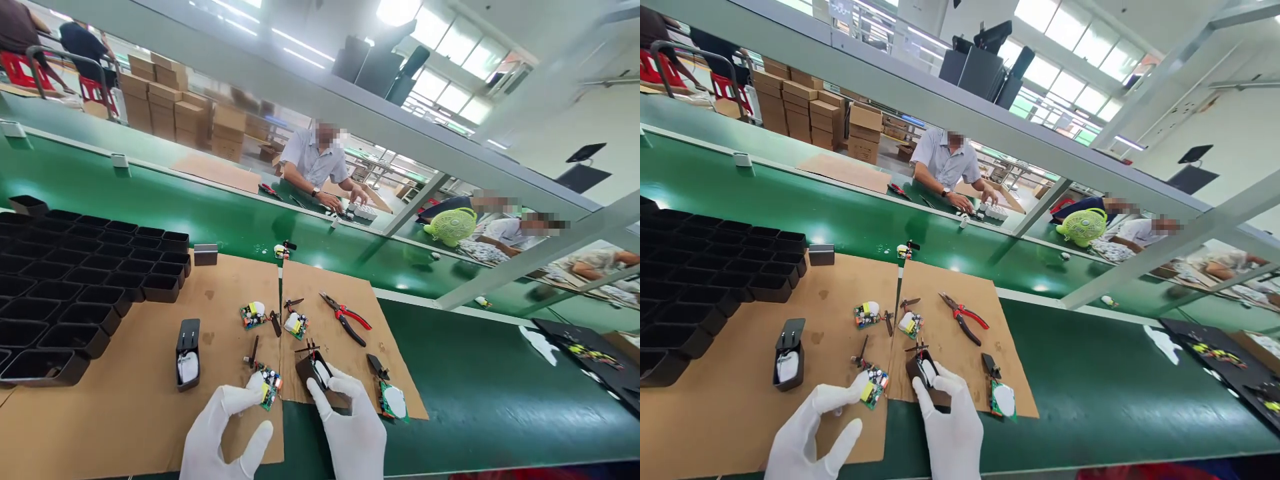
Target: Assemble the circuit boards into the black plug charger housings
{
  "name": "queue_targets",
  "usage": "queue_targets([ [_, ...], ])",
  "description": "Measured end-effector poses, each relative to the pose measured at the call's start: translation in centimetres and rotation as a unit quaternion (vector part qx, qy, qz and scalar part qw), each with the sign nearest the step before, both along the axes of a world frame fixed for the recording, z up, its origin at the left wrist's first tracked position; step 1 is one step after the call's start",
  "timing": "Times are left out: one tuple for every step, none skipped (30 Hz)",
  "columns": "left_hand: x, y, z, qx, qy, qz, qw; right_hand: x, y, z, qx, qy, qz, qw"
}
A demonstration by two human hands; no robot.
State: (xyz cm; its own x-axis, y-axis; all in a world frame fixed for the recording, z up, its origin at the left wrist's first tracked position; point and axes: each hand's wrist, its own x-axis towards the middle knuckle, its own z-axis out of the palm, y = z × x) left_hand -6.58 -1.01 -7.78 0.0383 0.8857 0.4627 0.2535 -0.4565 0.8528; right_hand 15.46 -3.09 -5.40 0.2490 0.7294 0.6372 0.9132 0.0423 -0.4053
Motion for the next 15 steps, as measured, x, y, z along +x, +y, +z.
queue_targets([
  [0.0, 0.0, -0.1, 0.004, -0.001, 0.0, 1.0, -0.1, 0.0, 0.2, 0.001, -0.003, 0.017, 1.0],
  [0.0, -0.1, -0.1, 0.006, -0.001, 0.001, 1.0, -0.1, -0.1, 0.4, 0.001, -0.005, 0.033, 0.999],
  [0.0, -0.1, -0.1, 0.007, -0.001, 0.002, 1.0, -0.2, -0.1, 0.5, 0.0, -0.004, 0.046, 0.999],
  [0.1, -0.2, -0.1, 0.006, 0.0, 0.002, 1.0, -0.3, -0.2, 0.6, 0.0, -0.002, 0.053, 0.999],
  [0.1, -0.2, 0.1, 0.004, 0.001, 0.001, 1.0, -0.4, -0.2, 0.6, 0.001, 0.001, 0.053, 0.999],
  [0.1, -0.2, 0.2, 0.0, 0.0, 0.0, 1.0, -0.4, -0.2, 0.5, 0.001, 0.006, 0.046, 0.999],
  [0.2, -0.2, 0.4, -0.003, -0.001, -0.001, 1.0, -0.4, -0.2, 0.4, 0.0, 0.012, 0.035, 0.999],
  [0.1, -0.3, 0.5, -0.006, -0.004, -0.002, 1.0, -0.4, -0.2, 0.2, -0.001, 0.018, 0.023, 1.0],
  [0.1, -0.3, 0.7, -0.009, -0.008, -0.002, 1.0, -0.3, -0.1, 0.0, -0.003, 0.025, 0.013, 1.0],
  [0.1, -0.3, 0.8, -0.011, -0.012, -0.004, 1.0, -0.3, 0.0, -0.2, -0.006, 0.029, 0.008, 1.0],
  [0.1, -0.3, 0.8, -0.014, -0.014, -0.005, 1.0, -0.3, 0.1, -0.3, -0.012, 0.03, 0.013, 0.999],
  [0.1, -0.3, 0.8, -0.016, -0.016, -0.008, 1.0, -0.3, 0.2, -0.5, -0.018, 0.027, 0.026, 0.999],
  [0.2, -0.3, 0.7, -0.017, -0.017, -0.011, 1.0, -0.3, 0.2, -0.5, -0.025, 0.023, 0.042, 0.999],
  [0.3, -0.4, 0.6, -0.017, -0.019, -0.014, 1.0, -0.4, 0.2, -0.6, -0.031, 0.018, 0.059, 0.998],
  [0.4, -0.4, 0.4, -0.017, -0.022, -0.014, 1.0, -0.5, 0.1, -0.5, -0.035, 0.014, 0.073, 0.997],
])
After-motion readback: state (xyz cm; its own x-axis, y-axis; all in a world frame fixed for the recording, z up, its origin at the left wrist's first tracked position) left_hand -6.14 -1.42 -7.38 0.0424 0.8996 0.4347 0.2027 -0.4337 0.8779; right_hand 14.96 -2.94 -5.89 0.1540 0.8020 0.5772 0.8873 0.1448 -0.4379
